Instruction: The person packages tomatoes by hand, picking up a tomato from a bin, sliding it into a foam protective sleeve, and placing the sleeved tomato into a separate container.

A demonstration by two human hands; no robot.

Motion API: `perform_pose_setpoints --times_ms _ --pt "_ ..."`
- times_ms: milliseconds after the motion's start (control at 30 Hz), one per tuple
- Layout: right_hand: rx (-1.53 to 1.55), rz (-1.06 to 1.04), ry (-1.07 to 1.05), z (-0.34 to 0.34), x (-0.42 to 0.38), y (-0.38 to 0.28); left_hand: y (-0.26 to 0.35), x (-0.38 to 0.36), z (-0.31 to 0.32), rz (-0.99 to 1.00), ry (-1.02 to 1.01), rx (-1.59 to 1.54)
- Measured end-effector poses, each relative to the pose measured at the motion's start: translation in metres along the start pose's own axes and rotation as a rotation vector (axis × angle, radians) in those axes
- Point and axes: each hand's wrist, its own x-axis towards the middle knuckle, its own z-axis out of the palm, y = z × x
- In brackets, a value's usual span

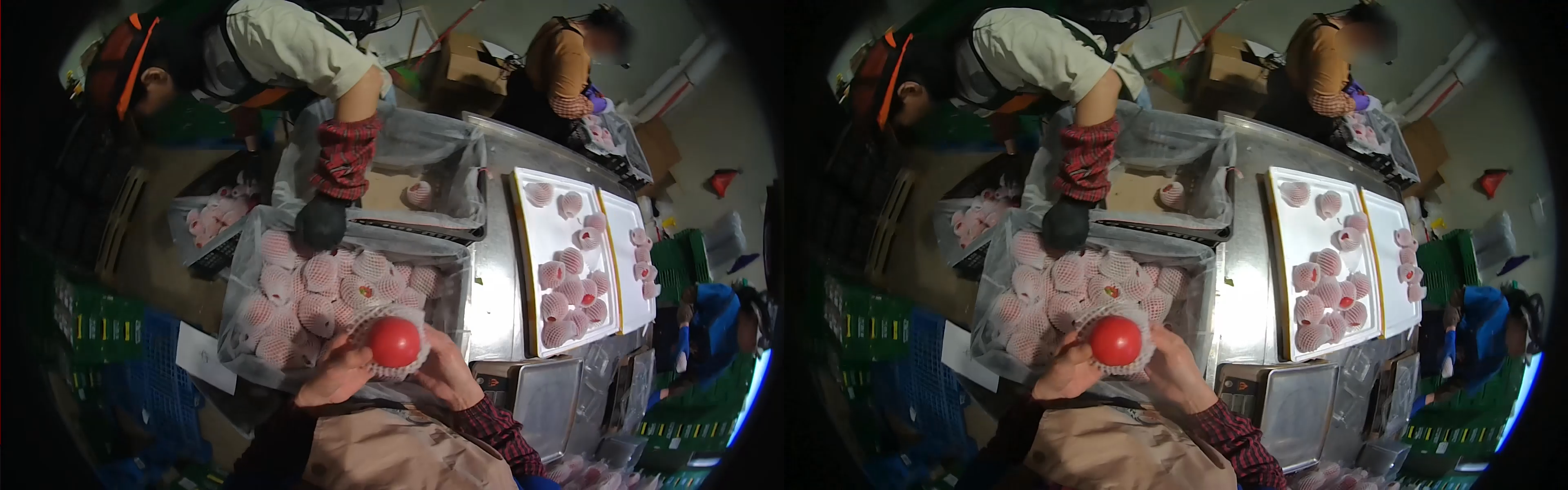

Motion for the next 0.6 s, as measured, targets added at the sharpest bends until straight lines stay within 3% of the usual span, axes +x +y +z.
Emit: perform_pose_setpoints --times_ms 67,133,200,233,267,333,367,400,467,533,600 --pt "-0.167 -0.395 -0.109 -0.02 0.008 -0.002 0.002 -0.002 -0.012 0.025 0.025 0.063" --pt "-0.394 -0.555 0.057 0.009 -0.02 -0.021 0.011 0.006 0.015 0.153 0.004 0.359" --pt "-0.495 -0.624 -0.013 0.014 -0.037 -0.026 0.012 0.008 0.021 0.322 0.068 0.731" --pt "-0.647 -0.779 -0.089 0.005 -0.032 -0.02 0.008 0.008 0.024 0.37 0.124 0.714" --pt "-0.723 -0.768 -0.214 -0.002 -0.032 -0.019 0.006 0.01 0.027 0.36 0.106 0.713" --pt "-0.441 -0.435 -0.331 -0.001 -0.043 -0.029 0.005 0.011 0.031 0.378 0.105 0.677" --pt "-0.439 -0.433 -0.33 -0.009 -0.039 -0.031 0.003 0.012 0.035 0.378 0.126 0.679" --pt "-0.355 -0.46 -0.224 -0.02 -0.028 -0.031 -0.002 0.018 0.034 0.38 0.136 0.681" --pt "-0.293 -0.423 -0.07 -0.026 -0.018 -0.029 -0.012 0.029 0.03 0.703 0.051 1.107" --pt "-0.146 -0.385 -0.072 -0.016 -0.02 -0.022 -0.011 0.032 0.055 0.718 0.006 1.55" --pt "-0.194 -0.412 -0.027 -0.032 -0.019 -0.032 -0.013 0.041 0.061 0.559 -0.151 1.467"
